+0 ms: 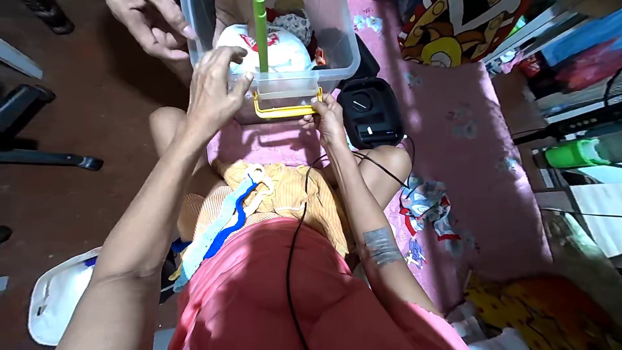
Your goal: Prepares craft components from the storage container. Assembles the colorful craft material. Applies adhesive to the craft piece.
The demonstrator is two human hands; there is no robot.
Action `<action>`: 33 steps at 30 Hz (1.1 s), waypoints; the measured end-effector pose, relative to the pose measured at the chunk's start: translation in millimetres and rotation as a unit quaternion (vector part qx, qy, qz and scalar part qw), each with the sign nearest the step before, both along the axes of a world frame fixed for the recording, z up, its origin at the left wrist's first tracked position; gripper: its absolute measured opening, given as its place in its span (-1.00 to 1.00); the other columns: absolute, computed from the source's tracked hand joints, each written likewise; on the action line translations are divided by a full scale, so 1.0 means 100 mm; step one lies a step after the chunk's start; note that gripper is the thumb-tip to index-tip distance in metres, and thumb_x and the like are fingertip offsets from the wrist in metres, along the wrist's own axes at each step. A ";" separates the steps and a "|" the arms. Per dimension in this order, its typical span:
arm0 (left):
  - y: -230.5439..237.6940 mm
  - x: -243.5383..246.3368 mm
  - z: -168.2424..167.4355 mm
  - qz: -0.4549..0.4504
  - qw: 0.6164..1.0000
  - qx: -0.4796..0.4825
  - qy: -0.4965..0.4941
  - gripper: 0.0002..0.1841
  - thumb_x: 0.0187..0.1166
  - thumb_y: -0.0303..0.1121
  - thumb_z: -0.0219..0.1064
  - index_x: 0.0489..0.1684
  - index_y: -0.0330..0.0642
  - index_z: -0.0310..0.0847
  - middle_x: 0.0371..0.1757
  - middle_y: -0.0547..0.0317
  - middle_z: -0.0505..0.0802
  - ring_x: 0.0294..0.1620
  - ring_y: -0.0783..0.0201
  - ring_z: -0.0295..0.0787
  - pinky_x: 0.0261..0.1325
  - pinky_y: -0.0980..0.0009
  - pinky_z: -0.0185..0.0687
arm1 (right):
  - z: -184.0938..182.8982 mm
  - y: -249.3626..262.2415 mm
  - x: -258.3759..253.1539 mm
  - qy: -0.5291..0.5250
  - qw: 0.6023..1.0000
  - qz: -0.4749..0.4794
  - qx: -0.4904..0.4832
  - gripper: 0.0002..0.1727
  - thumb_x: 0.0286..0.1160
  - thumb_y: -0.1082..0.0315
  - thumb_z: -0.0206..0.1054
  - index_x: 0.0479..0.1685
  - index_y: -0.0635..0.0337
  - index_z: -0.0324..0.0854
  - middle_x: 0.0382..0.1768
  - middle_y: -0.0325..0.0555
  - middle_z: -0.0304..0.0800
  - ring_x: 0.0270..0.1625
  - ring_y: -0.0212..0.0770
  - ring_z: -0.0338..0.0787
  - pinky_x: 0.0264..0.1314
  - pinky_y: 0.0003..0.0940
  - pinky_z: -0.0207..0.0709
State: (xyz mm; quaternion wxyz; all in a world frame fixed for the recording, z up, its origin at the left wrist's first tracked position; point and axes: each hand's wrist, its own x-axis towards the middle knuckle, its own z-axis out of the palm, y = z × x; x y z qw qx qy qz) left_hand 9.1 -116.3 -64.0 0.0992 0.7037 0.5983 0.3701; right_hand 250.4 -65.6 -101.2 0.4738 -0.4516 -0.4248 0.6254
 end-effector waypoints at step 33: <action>0.01 -0.02 -0.10 0.062 0.994 0.094 -0.005 -0.35 0.72 -0.05 0.16 0.65 -0.38 0.35 0.69 -0.35 0.43 0.76 -0.31 0.22 0.76 -0.24 0.02 | -0.48 -0.14 0.26 -0.188 0.979 0.075 0.033 -0.63 0.85 0.19 0.09 0.30 0.33 0.53 -0.17 0.08 0.75 -0.34 -0.18 0.76 -0.26 -0.25 0.70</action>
